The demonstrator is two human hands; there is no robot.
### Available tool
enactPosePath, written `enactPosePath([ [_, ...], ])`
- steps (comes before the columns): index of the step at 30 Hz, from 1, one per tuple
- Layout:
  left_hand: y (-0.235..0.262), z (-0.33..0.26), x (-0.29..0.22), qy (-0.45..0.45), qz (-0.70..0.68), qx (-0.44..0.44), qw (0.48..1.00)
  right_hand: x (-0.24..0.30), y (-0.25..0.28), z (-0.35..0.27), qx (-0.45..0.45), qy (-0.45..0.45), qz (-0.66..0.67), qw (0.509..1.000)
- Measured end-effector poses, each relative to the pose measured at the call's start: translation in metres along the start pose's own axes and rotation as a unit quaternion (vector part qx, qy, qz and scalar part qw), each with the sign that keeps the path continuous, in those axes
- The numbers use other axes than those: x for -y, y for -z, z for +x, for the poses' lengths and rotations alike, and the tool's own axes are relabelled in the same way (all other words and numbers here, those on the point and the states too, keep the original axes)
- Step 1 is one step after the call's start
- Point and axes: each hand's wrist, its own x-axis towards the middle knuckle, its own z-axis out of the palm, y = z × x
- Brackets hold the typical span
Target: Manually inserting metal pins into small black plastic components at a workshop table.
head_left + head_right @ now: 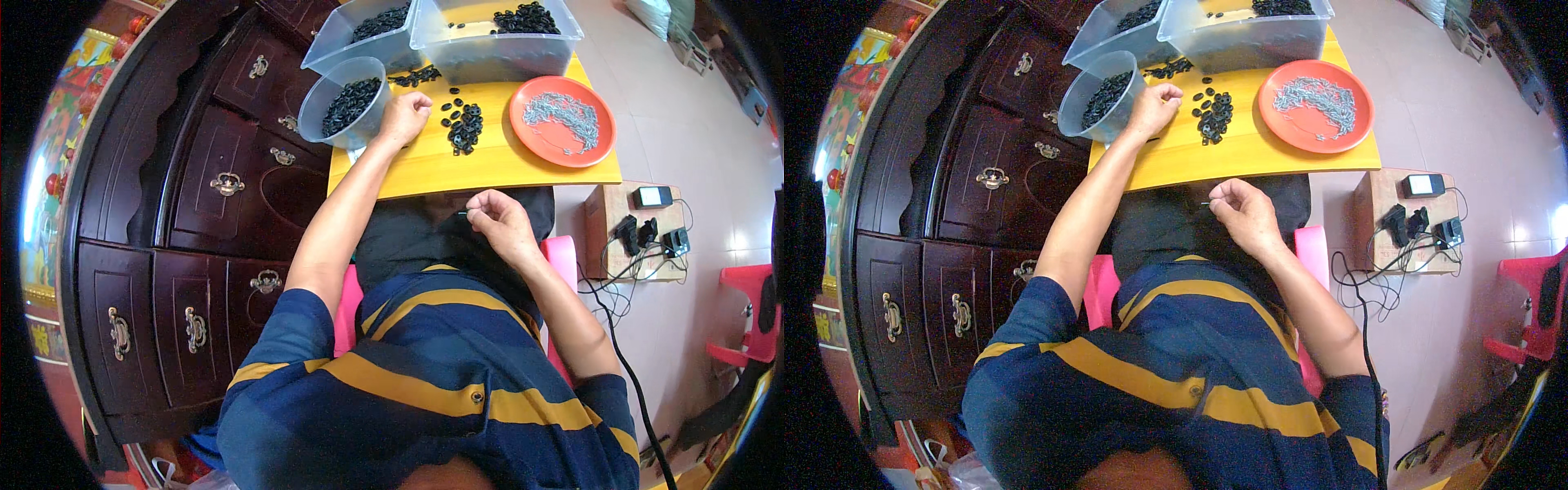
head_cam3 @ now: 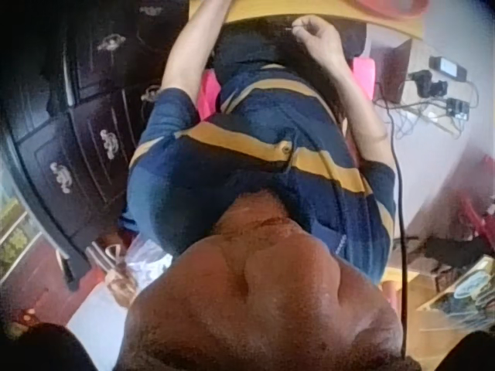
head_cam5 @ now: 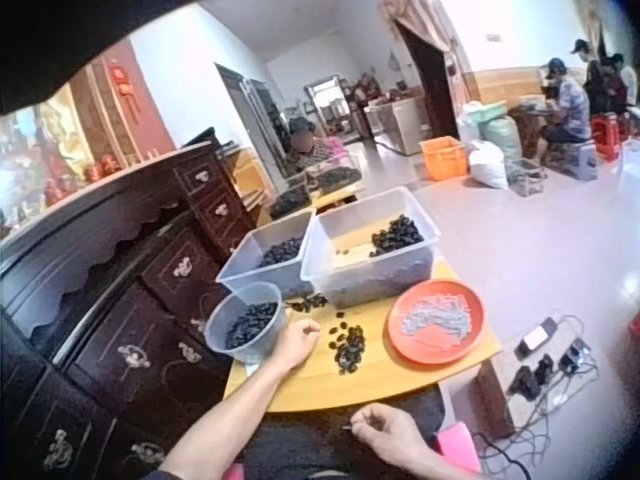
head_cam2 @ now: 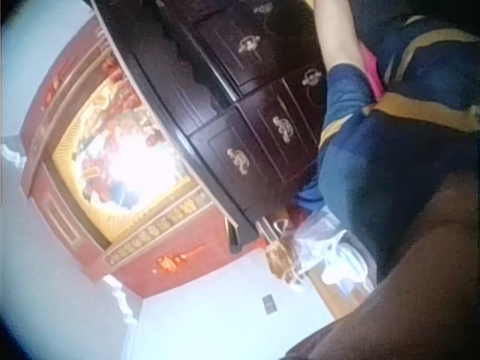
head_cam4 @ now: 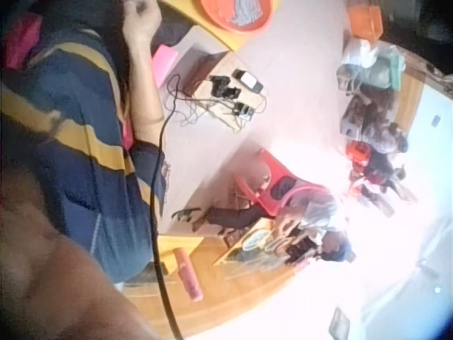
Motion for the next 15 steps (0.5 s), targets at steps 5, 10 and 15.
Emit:
enactPosePath([
  [5, -0.011, 0.000, -0.008, -0.019, -0.032, 0.003, 0.999, -0.001, 0.001, 0.000, -0.008, 0.007, -0.012, 1.000],
  [10, -0.016, 0.005, -0.021, -0.008, 0.004, 0.018, 1.000, -0.001, 0.000, 0.000, -0.007, -0.006, 0.012, 1.000],
  [15, -0.020, 0.015, -0.020, -0.026, 0.063, 0.012, 0.998, -0.005, 0.001, 0.002, -0.005, 0.011, 0.019, 1.000],
])
